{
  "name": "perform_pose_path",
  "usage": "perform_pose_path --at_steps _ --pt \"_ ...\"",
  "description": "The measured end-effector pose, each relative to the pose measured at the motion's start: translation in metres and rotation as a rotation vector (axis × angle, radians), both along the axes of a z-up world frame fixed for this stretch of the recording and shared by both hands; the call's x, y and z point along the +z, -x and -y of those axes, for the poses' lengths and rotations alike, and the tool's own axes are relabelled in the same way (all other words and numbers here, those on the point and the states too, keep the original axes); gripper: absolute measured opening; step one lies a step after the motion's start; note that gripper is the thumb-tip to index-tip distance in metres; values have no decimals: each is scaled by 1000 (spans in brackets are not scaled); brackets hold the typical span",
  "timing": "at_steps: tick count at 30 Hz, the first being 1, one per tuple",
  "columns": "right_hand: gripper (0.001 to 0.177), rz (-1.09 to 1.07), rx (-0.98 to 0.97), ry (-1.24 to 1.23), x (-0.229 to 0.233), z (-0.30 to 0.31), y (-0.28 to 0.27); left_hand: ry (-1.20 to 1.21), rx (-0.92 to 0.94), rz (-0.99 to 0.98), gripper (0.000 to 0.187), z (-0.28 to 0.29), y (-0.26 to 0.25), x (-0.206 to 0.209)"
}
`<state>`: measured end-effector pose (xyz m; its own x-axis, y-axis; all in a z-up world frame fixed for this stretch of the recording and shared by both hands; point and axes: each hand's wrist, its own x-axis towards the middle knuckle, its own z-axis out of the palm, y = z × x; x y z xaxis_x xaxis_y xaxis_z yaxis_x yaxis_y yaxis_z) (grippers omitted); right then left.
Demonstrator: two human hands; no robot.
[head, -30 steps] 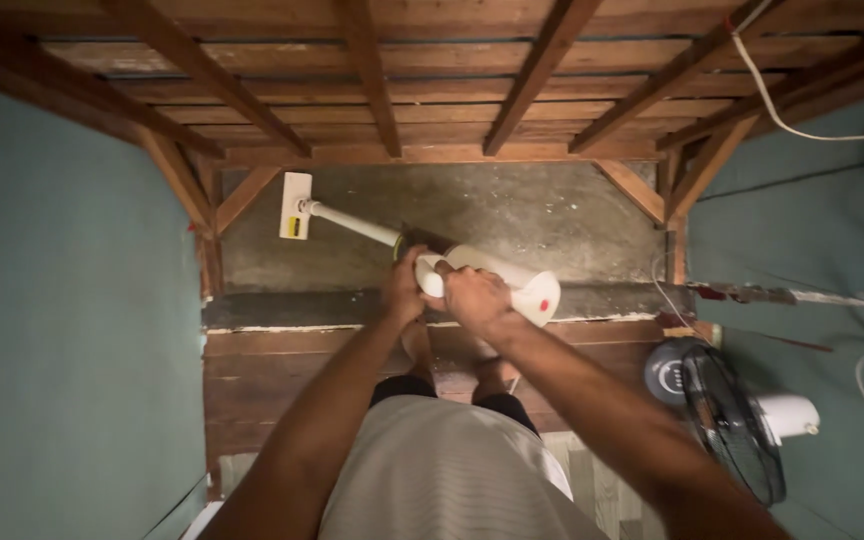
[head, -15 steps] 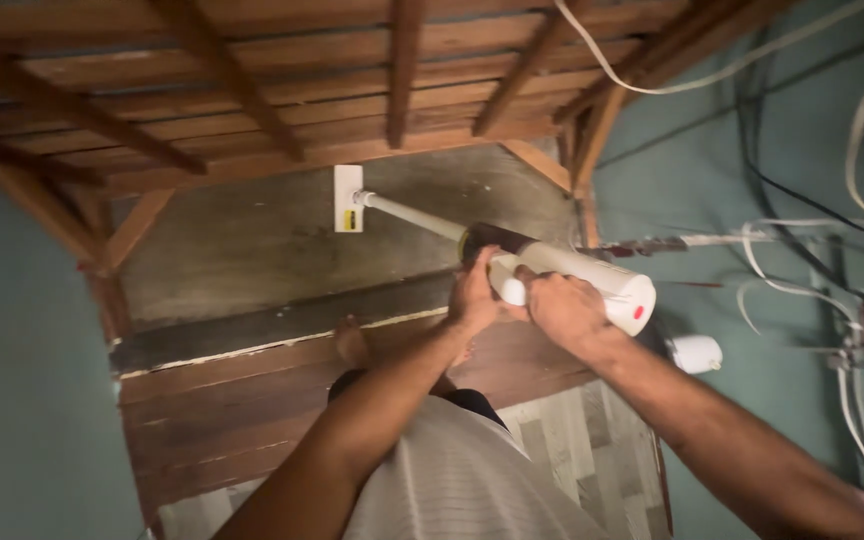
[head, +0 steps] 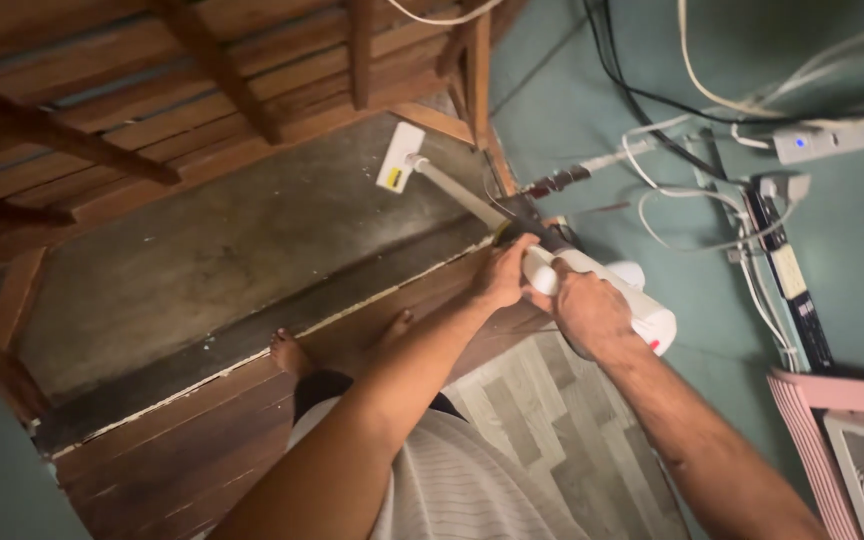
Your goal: Mop the floor using a handheld mop.
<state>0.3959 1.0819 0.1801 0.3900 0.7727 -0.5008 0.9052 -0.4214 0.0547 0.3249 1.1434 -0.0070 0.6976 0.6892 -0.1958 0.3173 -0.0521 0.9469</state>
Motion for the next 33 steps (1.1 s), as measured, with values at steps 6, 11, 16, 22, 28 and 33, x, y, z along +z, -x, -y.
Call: perform_pose_path --at_steps 6,11,16,22,28,33 --pt "70 15 -242 61 13 48 -32 23 -100 143 62 66 -73 -46" --pt "67 -70 -369 82 10 89 -45 -220 -247 123 54 79 -71 -17" --pt "52 -302 -613 20 32 84 -18 -49 -732 -252 41 42 -31 68" --pt "57 -382 -567 -95 0 76 -2 -46 -518 -172 36 29 -3 50" --pt "59 -428 -670 -146 -20 88 5 -114 -520 -185 39 50 -13 -5" --pt "66 -401 -695 -73 32 107 21 -142 -657 -327 36 65 32 87"
